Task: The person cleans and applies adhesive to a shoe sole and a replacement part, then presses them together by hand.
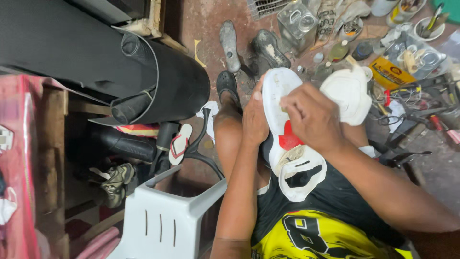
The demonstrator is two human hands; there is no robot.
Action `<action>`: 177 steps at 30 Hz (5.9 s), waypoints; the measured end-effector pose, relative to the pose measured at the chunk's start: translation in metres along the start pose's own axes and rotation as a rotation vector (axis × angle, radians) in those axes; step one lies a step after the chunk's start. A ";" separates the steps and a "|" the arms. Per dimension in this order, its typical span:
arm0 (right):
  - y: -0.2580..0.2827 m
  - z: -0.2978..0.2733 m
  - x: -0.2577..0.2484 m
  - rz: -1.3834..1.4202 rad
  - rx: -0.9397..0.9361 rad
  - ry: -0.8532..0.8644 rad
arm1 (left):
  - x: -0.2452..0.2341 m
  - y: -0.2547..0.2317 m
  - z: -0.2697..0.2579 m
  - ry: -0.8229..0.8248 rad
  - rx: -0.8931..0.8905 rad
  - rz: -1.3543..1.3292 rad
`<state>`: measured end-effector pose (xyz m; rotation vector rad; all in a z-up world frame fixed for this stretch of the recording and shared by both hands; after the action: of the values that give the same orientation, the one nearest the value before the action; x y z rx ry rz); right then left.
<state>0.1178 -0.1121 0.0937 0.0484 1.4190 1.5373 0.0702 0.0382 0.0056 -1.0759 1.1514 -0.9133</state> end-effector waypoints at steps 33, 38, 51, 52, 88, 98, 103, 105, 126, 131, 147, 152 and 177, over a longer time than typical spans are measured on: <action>-0.013 0.007 -0.014 -0.123 -0.068 0.038 | -0.003 0.000 0.005 0.050 -0.019 0.360; -0.005 0.029 -0.016 -0.033 -0.077 -0.003 | 0.001 0.003 0.002 0.000 -0.004 -0.037; -0.012 0.029 -0.024 0.002 -0.029 -0.065 | 0.006 -0.001 0.004 0.032 0.095 -0.204; -0.008 0.034 -0.023 0.058 -0.026 -0.065 | 0.005 -0.002 0.003 0.025 0.090 -0.185; -0.002 -0.012 0.004 -0.369 -0.291 0.319 | -0.001 0.033 0.003 -0.036 -0.065 -0.021; -0.026 -0.019 0.001 -0.214 -0.146 0.268 | 0.000 0.017 -0.003 -0.033 -0.010 -0.071; -0.027 -0.021 0.000 -0.214 -0.162 0.248 | 0.002 0.011 0.002 -0.039 -0.024 -0.075; -0.026 -0.020 0.001 -0.249 -0.149 0.255 | 0.001 0.009 0.001 -0.045 -0.020 -0.021; -0.004 -0.002 0.000 -0.241 -0.201 0.316 | 0.019 0.030 0.009 0.024 0.003 -0.517; -0.015 -0.014 -0.010 -0.229 -0.209 0.310 | 0.000 0.008 0.007 -0.013 -0.007 -0.055; -0.018 -0.018 -0.005 -0.239 -0.174 0.304 | 0.003 0.004 0.002 -0.025 -0.036 0.023; -0.003 -0.007 0.002 -0.188 -0.222 0.295 | 0.005 -0.002 0.005 -0.035 -0.006 -0.003; -0.008 -0.013 -0.021 -0.213 -0.211 0.290 | 0.012 0.024 0.013 0.010 -0.014 -0.205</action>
<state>0.1251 -0.1371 0.0951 -0.4556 1.4232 1.5491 0.0861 0.0355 -0.0193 -1.2184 1.0708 -1.0725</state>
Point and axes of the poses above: each hand's wrist, its own z-axis towards the middle knuckle, its own x-axis out of the palm, y = z × x, the point moved 9 cm from there along z, towards the middle knuckle, and after that the axes turned 15 degrees about y, right-handed, at the moved point
